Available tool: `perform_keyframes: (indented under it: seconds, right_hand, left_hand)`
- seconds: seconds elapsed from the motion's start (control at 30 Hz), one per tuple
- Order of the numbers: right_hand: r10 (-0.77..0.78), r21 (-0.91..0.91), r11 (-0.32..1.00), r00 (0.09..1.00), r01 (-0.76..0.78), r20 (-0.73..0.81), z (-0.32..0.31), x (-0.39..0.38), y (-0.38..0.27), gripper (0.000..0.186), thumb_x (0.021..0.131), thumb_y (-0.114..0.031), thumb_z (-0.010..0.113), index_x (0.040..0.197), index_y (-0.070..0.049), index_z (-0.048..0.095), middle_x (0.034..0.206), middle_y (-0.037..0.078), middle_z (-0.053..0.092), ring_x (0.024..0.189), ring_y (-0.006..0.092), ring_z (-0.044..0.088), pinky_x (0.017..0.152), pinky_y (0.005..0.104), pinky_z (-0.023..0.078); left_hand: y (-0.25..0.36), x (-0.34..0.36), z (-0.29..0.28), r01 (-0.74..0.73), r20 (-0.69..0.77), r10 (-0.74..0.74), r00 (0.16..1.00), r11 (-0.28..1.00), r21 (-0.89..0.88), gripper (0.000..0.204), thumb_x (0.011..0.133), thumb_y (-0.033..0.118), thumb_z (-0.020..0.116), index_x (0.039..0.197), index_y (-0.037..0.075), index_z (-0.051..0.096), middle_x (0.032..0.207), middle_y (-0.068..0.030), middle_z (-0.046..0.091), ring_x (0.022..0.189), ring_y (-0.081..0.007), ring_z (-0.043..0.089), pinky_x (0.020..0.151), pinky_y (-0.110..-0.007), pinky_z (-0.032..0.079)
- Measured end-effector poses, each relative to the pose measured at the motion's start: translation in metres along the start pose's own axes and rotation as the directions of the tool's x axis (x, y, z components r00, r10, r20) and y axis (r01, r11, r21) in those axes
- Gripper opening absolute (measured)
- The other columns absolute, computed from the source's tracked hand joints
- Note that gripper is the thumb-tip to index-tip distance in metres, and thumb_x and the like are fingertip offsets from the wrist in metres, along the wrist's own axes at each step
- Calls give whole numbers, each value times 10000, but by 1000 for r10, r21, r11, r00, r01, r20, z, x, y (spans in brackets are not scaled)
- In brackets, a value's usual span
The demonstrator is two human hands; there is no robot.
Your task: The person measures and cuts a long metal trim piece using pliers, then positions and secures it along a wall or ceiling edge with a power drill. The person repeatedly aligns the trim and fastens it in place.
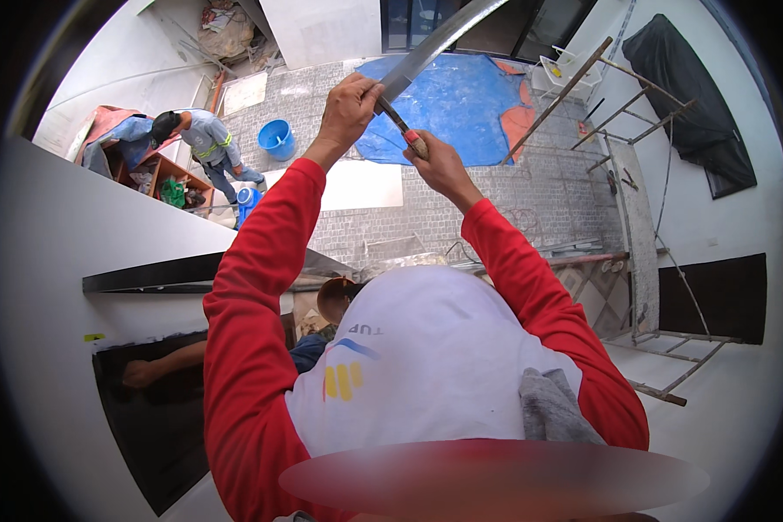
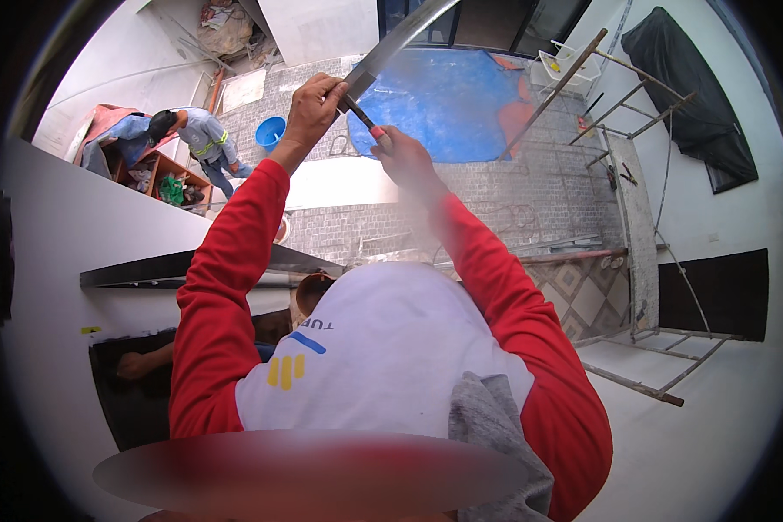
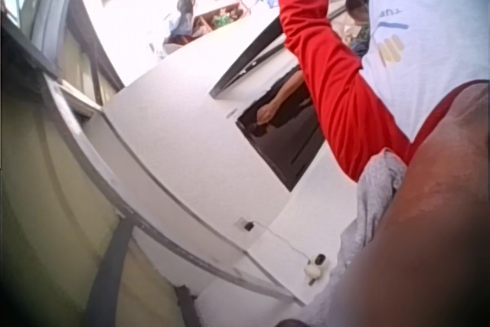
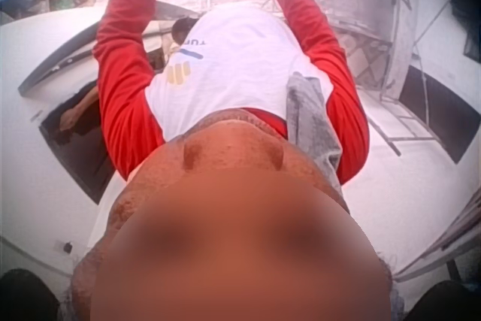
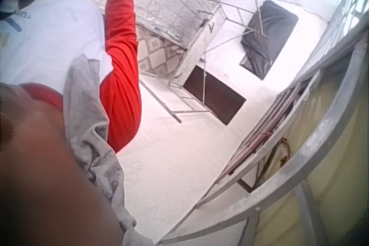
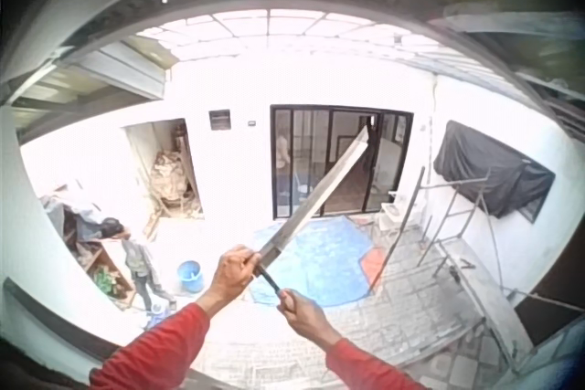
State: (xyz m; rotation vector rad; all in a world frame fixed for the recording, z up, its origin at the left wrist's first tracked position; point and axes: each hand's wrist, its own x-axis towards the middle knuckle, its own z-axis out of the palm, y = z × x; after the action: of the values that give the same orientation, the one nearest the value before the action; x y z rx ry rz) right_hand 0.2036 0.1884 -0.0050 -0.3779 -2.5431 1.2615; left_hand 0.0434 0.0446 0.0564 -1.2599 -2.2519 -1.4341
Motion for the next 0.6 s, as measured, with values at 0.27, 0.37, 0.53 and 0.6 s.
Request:
perform_keyframes:
  seconds: [0.27,0.37,0.53,0.6]
  right_hand:
    - [-32,-128,991,999,31,-3,-3,2,-1,305,933,-279,705,1160,-83,648,1004,183,704,958,406,687,809,491,522]
    - [-23,-168,985,1000,22,-3,-5,2,-3,285,929,-281,710,1108,-70,641,1000,180,696,954,417,681,805,506,517]
    - [-7,-218,976,1000,8,5,-6,3,-5,285,921,-288,722,1057,-54,631,993,181,693,943,422,680,792,520,511]
    - [-39,-207,978,999,36,-14,-6,3,-5,281,923,-287,723,1045,-53,628,991,184,694,941,421,681,791,522,511]
  left_hand:
    - [-2,1,2,-17,-16,17,1000,1000,24,226,989,176,659,997,-35,739,903,-124,685,765,-241,671,718,-339,516]
    - [-3,0,3,19,-16,-18,1000,1000,19,225,986,177,663,995,-34,739,899,-121,688,767,-229,674,719,-335,519]
    - [-4,1,3,43,-21,-43,999,999,2,226,985,184,669,999,-30,741,899,-115,699,774,-214,681,728,-327,527]
    - [-5,1,2,41,-21,-41,999,999,-1,227,986,186,670,1003,-29,742,902,-114,704,778,-211,684,734,-323,529]
